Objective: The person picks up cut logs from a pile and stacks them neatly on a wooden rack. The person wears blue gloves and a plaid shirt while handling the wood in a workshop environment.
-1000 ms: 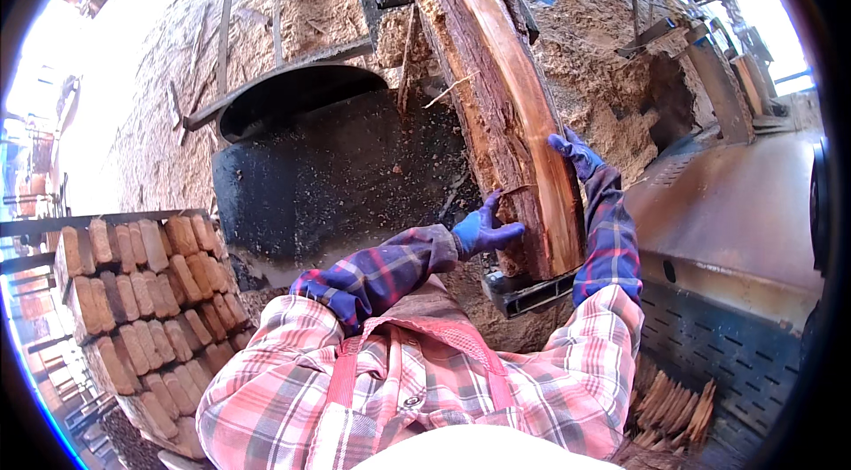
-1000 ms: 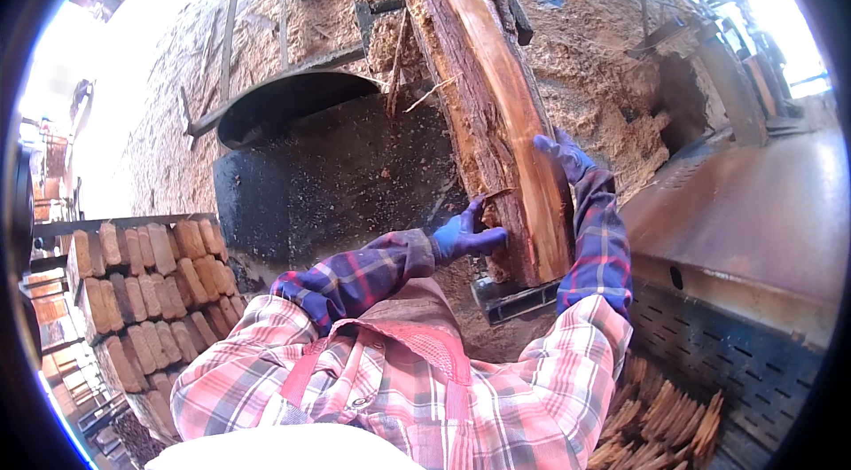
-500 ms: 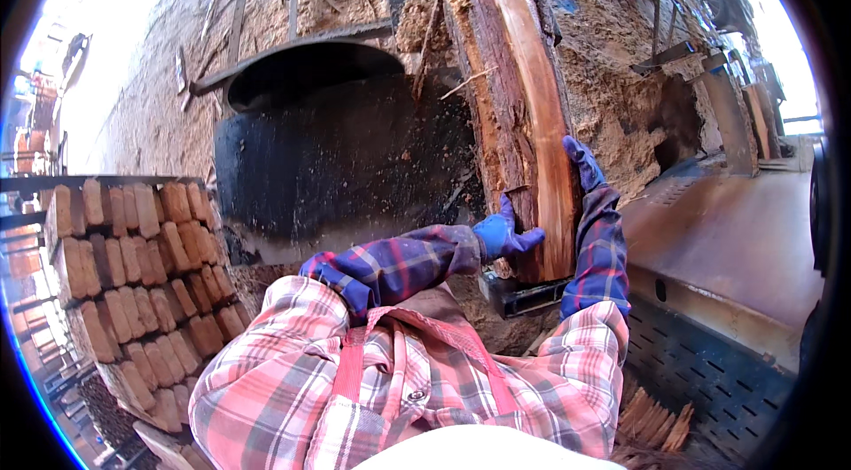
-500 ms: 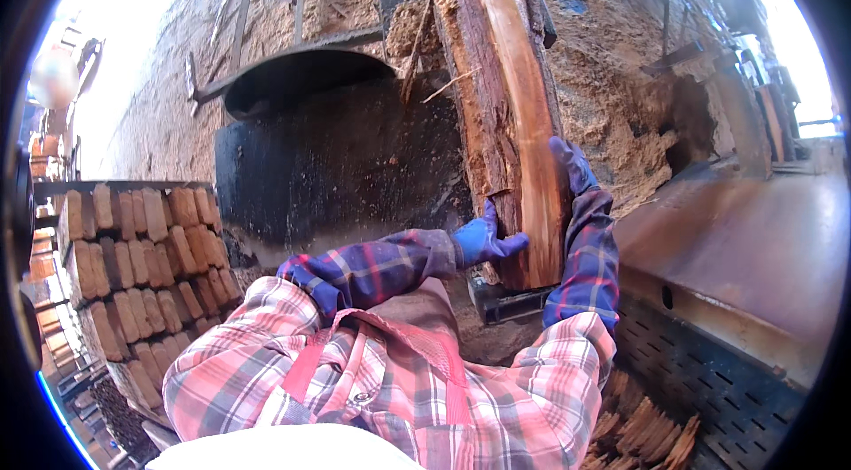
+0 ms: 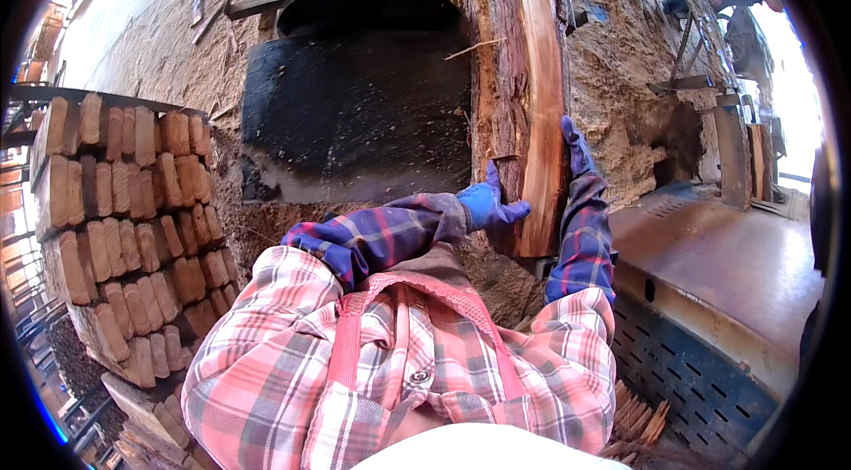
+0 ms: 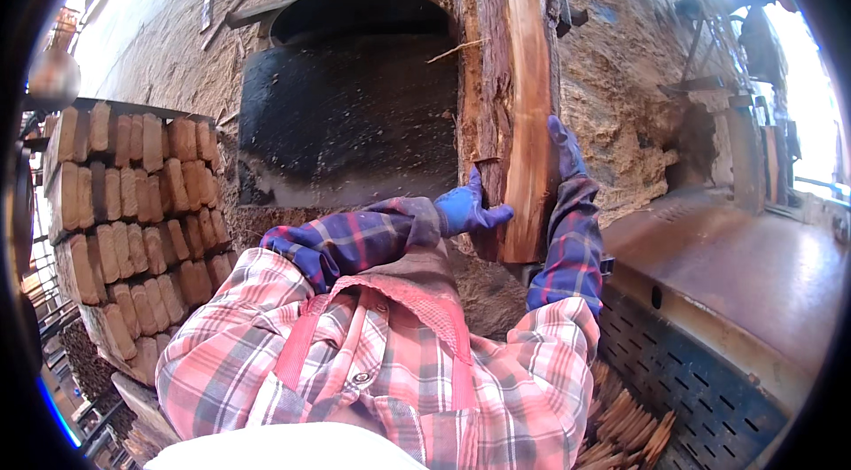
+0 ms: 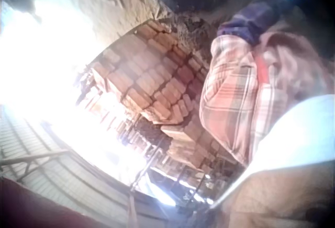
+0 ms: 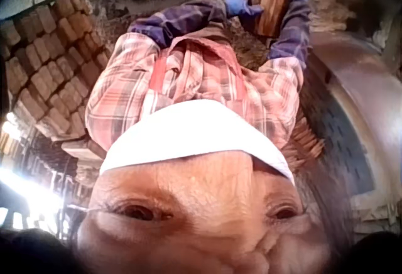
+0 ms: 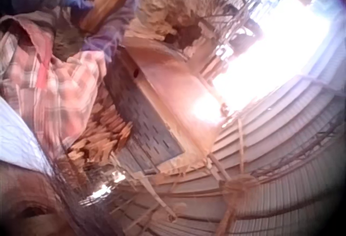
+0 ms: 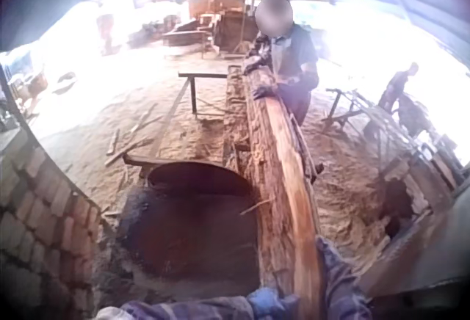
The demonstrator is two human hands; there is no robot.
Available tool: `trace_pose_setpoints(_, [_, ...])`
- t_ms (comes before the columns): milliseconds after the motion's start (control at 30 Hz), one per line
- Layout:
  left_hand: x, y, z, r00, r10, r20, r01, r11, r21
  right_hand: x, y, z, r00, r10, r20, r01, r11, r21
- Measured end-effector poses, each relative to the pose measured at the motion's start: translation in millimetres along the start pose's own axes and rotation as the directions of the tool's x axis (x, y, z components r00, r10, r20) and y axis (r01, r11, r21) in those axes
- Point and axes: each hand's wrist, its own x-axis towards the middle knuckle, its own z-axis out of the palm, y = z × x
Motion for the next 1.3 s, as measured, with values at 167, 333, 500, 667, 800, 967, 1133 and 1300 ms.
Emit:
trace_pose_setpoints(167, [-48, -46, -45, 0.998, -0.039, -0.050, 0.040, 0.999, 0.003, -19, -3, 105, 0.999, -0.042, 0.026, 0.040, 0.994, 0.101])
trace_pose_setpoints(333, [-93, -93, -84, 0.994, 0.010, -0.106, -0.014, 0.999, -0.042, -15, 6, 173, 1.000, -0.019, -0.006, 0.019, 1.000, 0.001])
trace_pose_setpoints(500, [-119, -139, -96, 0.985, 0.063, -0.158, -0.085, 0.988, -0.132, -3, 25, 213, 0.996, -0.063, -0.058, 0.054, 0.988, -0.143])
trace_pose_setpoints(667, [-154, -170, -130, 0.980, -0.009, -0.197, 0.008, 1.000, -0.005, 4, 49, 259, 0.981, -0.084, -0.176, 0.032, 0.959, -0.280])
trace_pose_setpoints(800, [-206, -221, -178, 0.968, 0.028, -0.249, -0.003, 0.995, 0.097, -18, 72, 343, 0.973, -0.183, -0.139, 0.160, 0.974, -0.163])
trace_pose_setpoints(967, [-264, -303, -252, 0.969, 0.057, -0.240, -0.062, 0.998, -0.011, -54, 104, 455, 0.981, -0.189, -0.044, 0.189, 0.982, 0.004])
trace_pose_setpoints(1133, [-281, -298, -215, 0.961, 0.015, -0.275, -0.030, 0.998, -0.051, -88, 113, 471, 0.975, -0.223, -0.016, 0.224, 0.973, 0.053])
trace_pose_setpoints(1300, [-292, -327, -116, 0.932, 0.315, -0.179, -0.359, 0.866, -0.347, -156, 151, 400, 0.988, -0.155, -0.002, 0.155, 0.988, 0.014])
